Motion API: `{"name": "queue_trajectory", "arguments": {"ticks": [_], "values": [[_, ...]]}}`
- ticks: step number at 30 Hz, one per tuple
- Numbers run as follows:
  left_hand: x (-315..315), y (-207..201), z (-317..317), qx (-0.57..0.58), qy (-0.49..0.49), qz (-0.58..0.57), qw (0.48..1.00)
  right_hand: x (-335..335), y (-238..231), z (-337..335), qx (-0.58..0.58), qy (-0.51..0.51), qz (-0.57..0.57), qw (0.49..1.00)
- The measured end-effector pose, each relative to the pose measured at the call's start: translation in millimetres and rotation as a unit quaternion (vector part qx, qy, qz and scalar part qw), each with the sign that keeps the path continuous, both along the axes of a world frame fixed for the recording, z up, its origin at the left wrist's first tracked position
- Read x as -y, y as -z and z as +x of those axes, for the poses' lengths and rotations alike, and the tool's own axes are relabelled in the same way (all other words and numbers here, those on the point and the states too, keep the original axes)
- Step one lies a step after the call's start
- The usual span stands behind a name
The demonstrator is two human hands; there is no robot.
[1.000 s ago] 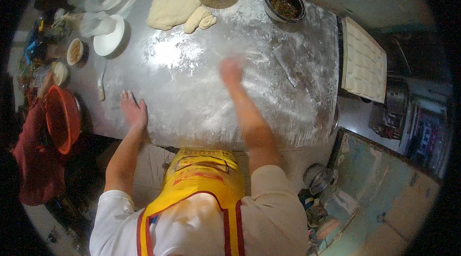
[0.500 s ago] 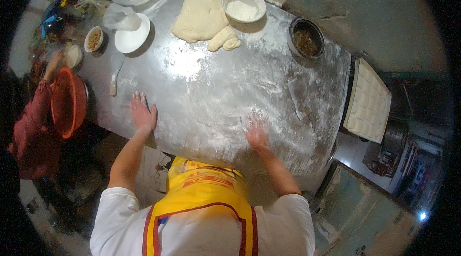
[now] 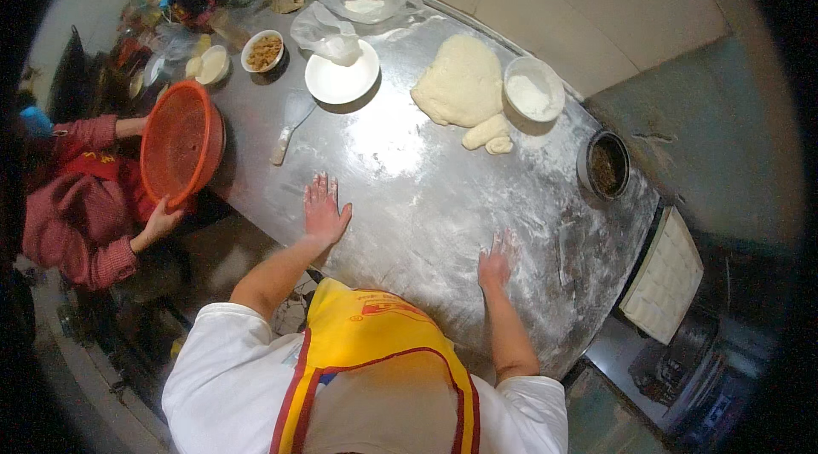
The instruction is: The person portions dough, flattens pieces, fills them with a meat mixture, and seals them into buns. The finished buns are placed on a tray. The person also washes a plate and sprinkles flour on the tray.
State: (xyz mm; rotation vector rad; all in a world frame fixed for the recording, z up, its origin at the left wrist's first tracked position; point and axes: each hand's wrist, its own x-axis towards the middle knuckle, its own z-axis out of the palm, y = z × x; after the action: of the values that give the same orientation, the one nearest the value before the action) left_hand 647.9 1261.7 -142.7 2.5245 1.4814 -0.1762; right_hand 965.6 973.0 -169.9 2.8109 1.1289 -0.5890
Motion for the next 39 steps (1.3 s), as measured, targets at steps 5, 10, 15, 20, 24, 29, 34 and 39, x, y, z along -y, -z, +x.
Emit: {"name": "queue_trajectory", "arguments": {"ticks": [5,10,15,20,24,29,34,39], "values": [[-6,0,-3,0.051,-0.001,-0.021,0.998,0,2,-2,0.009,0.005,-0.024,1.000],[-25,2,13,0.203,-0.025,-0.052,0.977,-4,-4,-4,0.040,-0.023,-0.019,0.999],[-87,10,67,0.534,-0.253,-0.179,0.786,-3,-3,-3,0.025,-0.011,-0.056,0.998],[-162,13,100,0.661,-0.383,-0.333,0.553,0,4,-2,0.010,0.008,-0.045,0.999],[-196,11,116,0.707,-0.406,-0.301,0.495,-1,1,-2,0.006,0.010,-0.039,0.999],[-186,-4,106,0.626,-0.401,-0.339,0.576,-8,-7,-2,-0.022,0.031,-0.059,0.998],[-138,-17,62,0.505,-0.380,-0.419,0.652,-6,-5,-1,-0.006,0.013,-0.042,0.999],[-200,-25,27,0.452,-0.325,-0.271,0.785,-19,-19,-6,-0.022,0.052,0.027,0.998]]}}
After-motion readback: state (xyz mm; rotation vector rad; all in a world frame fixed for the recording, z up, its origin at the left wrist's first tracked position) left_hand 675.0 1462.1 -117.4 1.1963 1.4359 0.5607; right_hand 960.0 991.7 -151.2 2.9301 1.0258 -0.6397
